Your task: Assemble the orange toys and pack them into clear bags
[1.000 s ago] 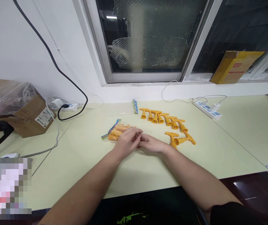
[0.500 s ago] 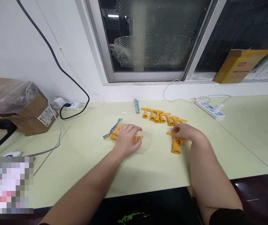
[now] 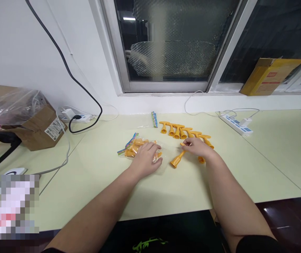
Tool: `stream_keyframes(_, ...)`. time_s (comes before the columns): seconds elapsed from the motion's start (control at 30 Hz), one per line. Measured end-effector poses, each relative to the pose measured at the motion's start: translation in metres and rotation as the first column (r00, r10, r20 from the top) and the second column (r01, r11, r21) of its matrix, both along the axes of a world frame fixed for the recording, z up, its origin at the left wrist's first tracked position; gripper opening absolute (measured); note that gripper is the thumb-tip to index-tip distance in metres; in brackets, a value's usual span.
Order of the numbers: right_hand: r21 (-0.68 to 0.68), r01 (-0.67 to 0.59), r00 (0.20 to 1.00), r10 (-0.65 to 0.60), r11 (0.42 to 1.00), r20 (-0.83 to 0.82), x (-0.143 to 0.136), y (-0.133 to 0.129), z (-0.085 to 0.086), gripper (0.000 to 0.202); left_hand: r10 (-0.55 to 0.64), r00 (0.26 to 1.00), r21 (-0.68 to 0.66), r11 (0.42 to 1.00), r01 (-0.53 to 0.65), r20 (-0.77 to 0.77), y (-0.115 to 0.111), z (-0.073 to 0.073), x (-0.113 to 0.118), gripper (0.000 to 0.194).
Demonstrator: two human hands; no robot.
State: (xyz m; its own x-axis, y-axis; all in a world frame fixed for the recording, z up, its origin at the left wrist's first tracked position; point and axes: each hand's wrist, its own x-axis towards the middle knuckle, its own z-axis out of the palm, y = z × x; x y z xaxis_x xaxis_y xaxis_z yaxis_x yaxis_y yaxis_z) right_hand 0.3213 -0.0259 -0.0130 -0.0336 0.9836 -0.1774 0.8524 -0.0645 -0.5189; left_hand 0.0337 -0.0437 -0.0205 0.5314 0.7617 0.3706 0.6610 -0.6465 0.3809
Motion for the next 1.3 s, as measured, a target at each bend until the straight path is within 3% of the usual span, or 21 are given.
stream_keyframes(0.2, -0.023, 0.108, 0.989, -0.105, 0.994, 0.103, 0.002, 0.005, -0.006, 0.014, -0.122, 0.992, -0.051, 0.991, 0.122, 0.003, -0.01, -0.001, 0.003, 0.057)
stream_keyframes(0.3, -0.045, 0.14, 0.982, -0.133, 0.989, 0.135, 0.003, 0.005, -0.008, 0.016, -0.143, 0.988, -0.057, 0.988, 0.146, 0.054, -0.005, 0.004, -0.003, 0.046)
stream_keyframes(0.43, -0.058, 0.176, 0.976, -0.166, 0.983, 0.141, 0.004, 0.005, -0.009, 0.016, 0.01, 1.0, -0.065, 0.998, -0.01, 0.009, 0.017, 0.007, -0.026, 0.042)
stream_keyframes(0.57, 0.025, 0.161, 0.983, -0.163, 0.987, 0.079, 0.002, 0.002, -0.005, 0.017, 0.168, 0.978, -0.209, 0.959, -0.191, -0.123, 0.034, 0.003, -0.045, 0.052)
stream_keyframes(0.67, 0.118, 0.009, 0.995, 0.003, 0.993, -0.098, -0.004, -0.003, 0.001, 0.014, 0.278, 0.95, -0.275, 0.91, -0.309, -0.144, 0.035, 0.001, -0.047, 0.07)
stream_keyframes(0.77, 0.075, -0.274, 0.898, 0.283, 0.959, -0.336, -0.017, -0.009, 0.004, 0.021, 0.413, 0.906, -0.293, 0.859, -0.421, -0.092, 0.036, 0.001, -0.045, 0.08)
stream_keyframes(0.83, 0.03, -0.381, 0.833, 0.357, 0.924, -0.423, -0.028, -0.012, 0.001, 0.025, 0.501, 0.863, -0.328, 0.807, -0.491, -0.059, 0.041, 0.001, -0.047, 0.075)
stream_keyframes(0.9, 0.024, -0.383, 0.834, 0.357, 0.924, -0.421, -0.039, -0.013, -0.004, 0.026, 0.549, 0.834, -0.39, 0.756, -0.525, -0.058, 0.047, 0.001, -0.052, 0.069)
stream_keyframes(1.07, 0.024, -0.374, 0.808, 0.339, 0.927, -0.482, -0.058, -0.009, -0.018, 0.027, 0.56, 0.828, -0.595, 0.654, -0.468, -0.035, 0.06, -0.004, -0.063, 0.07)
stream_keyframes(1.3, -0.013, -0.308, 0.709, 0.221, 0.951, -0.67, -0.061, -0.003, -0.025, 0.03, 0.576, 0.806, -0.67, 0.654, -0.352, 0.138, 0.064, -0.014, -0.057, 0.033)
